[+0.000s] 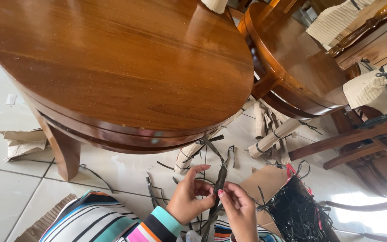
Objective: Wrapping wooden stool legs with black plastic strips for protection.
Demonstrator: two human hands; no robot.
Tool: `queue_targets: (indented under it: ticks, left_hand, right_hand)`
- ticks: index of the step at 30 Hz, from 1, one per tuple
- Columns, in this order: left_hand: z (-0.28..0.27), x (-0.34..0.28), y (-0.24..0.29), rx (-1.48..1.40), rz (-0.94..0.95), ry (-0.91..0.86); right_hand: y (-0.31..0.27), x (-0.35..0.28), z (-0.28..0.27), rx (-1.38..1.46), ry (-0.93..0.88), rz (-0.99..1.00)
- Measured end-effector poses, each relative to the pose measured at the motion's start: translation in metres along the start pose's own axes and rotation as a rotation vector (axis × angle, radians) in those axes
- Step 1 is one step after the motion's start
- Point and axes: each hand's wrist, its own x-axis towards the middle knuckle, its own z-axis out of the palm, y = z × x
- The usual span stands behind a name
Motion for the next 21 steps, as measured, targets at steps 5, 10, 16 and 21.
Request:
queue_targets:
  ticks: [5,10,16,21]
  left_hand:
    - [0.001,-0.001,0.003,0.117,0.005,-0.006]
    - [-0.003,0.003,-0.007,0.241,0.083,0.044]
    - [-0.003,0.003,0.002,0.335,0.123,0.061]
    - [-0.006,0.003,-0.003,0.464,0.148,0.054]
  right_hand:
    - [0.008,0.005,-0.004,-0.155,0.042,-0.107]
    - [0.017,0.007,-0.006,-0.133,0.008,-0.142]
    - [0.014,0.007,-0.004,-0.182,-0.021,-0.118]
    - [0.009,0.004,-0.007,-0.245,-0.041,-0.094]
